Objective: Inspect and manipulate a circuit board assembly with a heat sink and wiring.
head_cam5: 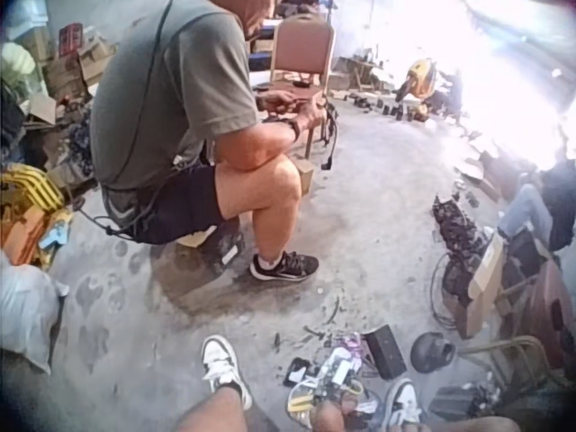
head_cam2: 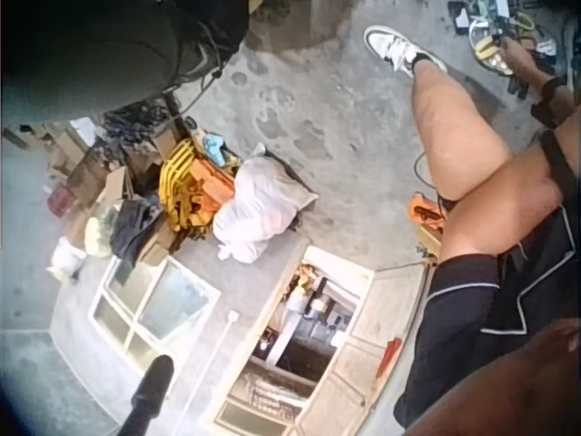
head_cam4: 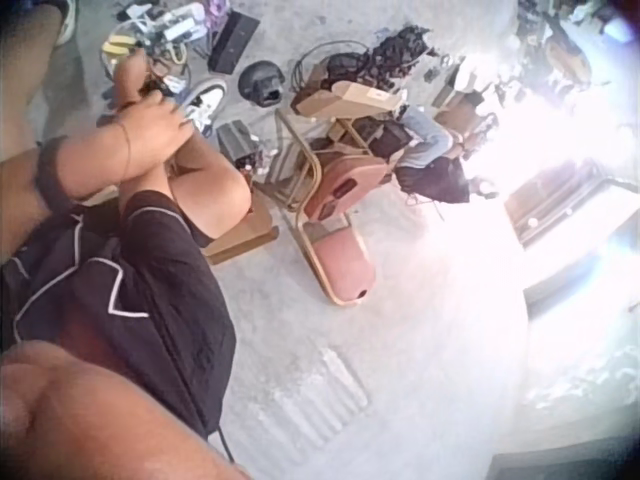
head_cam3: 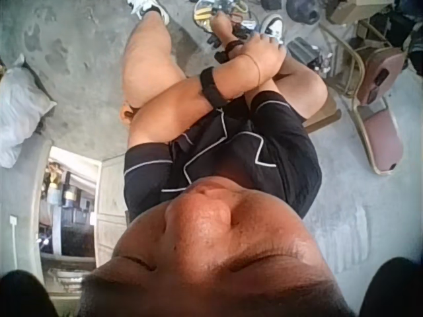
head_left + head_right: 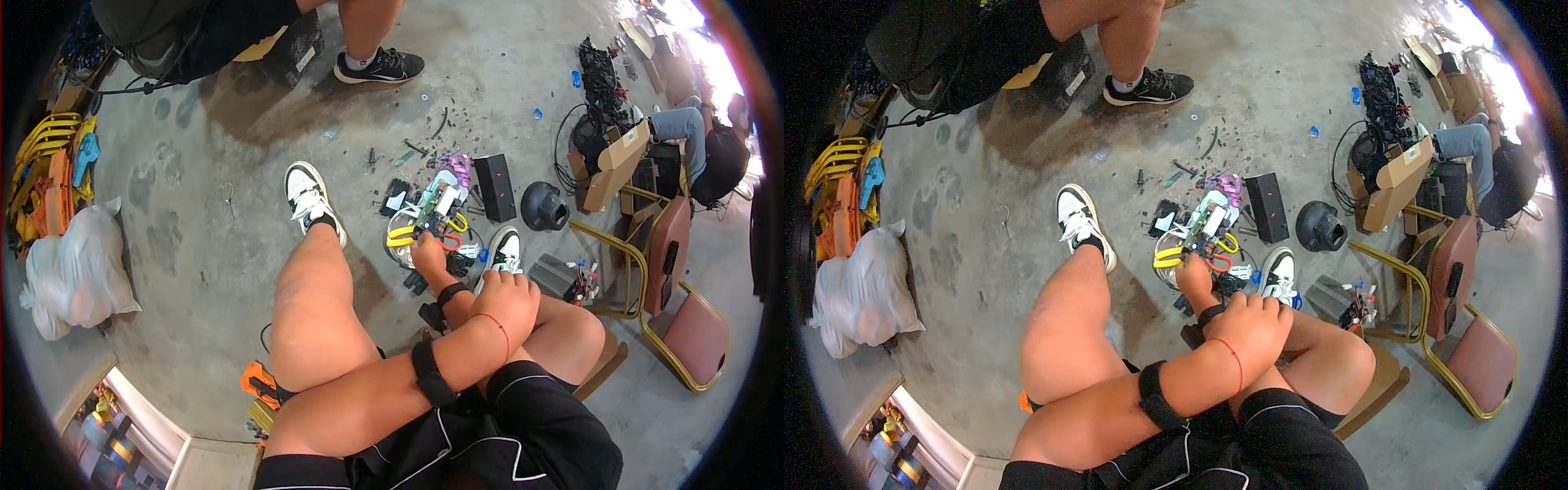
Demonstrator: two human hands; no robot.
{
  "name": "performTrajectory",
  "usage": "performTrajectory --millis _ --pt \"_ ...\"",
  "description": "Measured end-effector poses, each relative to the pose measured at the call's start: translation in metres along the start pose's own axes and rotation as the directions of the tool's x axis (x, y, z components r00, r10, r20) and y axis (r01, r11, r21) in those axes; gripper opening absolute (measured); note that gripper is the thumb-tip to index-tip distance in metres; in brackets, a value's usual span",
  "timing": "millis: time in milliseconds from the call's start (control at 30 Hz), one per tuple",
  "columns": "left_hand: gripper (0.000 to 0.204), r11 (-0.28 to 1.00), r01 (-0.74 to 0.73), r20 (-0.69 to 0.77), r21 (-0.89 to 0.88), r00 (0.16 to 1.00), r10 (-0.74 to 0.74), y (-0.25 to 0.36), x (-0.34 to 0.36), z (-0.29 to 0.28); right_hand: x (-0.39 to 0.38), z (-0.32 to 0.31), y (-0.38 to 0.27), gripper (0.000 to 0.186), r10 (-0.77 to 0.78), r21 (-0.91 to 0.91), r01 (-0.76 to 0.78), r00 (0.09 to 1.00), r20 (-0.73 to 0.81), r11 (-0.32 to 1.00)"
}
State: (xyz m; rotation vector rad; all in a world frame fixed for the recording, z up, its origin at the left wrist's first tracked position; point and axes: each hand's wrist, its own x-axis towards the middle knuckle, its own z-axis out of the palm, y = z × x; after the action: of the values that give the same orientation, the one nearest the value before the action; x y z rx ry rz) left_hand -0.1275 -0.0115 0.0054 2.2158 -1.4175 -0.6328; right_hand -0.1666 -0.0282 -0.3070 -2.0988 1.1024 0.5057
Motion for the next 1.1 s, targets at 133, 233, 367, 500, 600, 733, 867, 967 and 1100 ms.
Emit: performTrajectory --millis 133,233,367,500,600,733,867,967,1100 --pt "0.03 1.0 -0.004 0.016 0.02 1.0 0.004 0.003 0.0 -0.002 -0.002 0.0 -0.006 0.029 -0.136 -0.203 0.119 0.988 -0.073 0.972" --pt "0.033 1.0 0.016 0.066 0.015 0.998 -0.017 0.005 -0.002 -0.003 0.002 -0.018 0.002 0.03 -0.37 -0.183 0.367 0.929 0.021 0.912" --pt "0.033 1.0 0.024 0.079 0.018 0.997 -0.026 0.005 -0.002 -0.007 0.017 -0.034 0.018 0.037 -0.58 -0.294 0.513 0.783 -0.222 0.806" --pt "0.033 1.0 0.028 0.064 -0.004 0.998 -0.028 0.004 -0.001 -0.011 0.056 -0.026 0.029 0.058 -0.018 -0.174 -0.105 0.808 -0.59 0.979" --pt "0.033 1.0 0.022 0.067 0.006 0.997 -0.022 0.002 -0.003 -0.011 0.095 -0.03 0.037 0.074 0.442 0.42 -0.378 0.895 -0.064 0.825" --pt "0.033 1.0 0.023 0.082 0.016 0.996 -0.025 -0.003 -0.005 -0.014 0.117 -0.031 0.03 0.076 0.333 0.226 -0.291 0.926 -0.177 0.93" --pt "0.032 0.999 0.04 0.093 -0.006 0.995 -0.039 -0.009 -0.004 -0.016 0.115 -0.036 0.012 0.067 0.348 0.195 -0.319 0.926 -0.145 0.928" --pt "0.031 0.999 0.046 0.082 -0.005 0.996 -0.045 -0.009 -0.003 -0.015 0.108 -0.046 0.009 0.06 0.371 0.215 -0.346 0.925 -0.088 0.913" --pt "0.028 0.999 -0.005 0.044 0.034 0.999 0.003 -0.005 -0.005 -0.015 0.096 -0.068 0.014 0.057 0.355 0.211 -0.334 0.932 -0.071 0.919"
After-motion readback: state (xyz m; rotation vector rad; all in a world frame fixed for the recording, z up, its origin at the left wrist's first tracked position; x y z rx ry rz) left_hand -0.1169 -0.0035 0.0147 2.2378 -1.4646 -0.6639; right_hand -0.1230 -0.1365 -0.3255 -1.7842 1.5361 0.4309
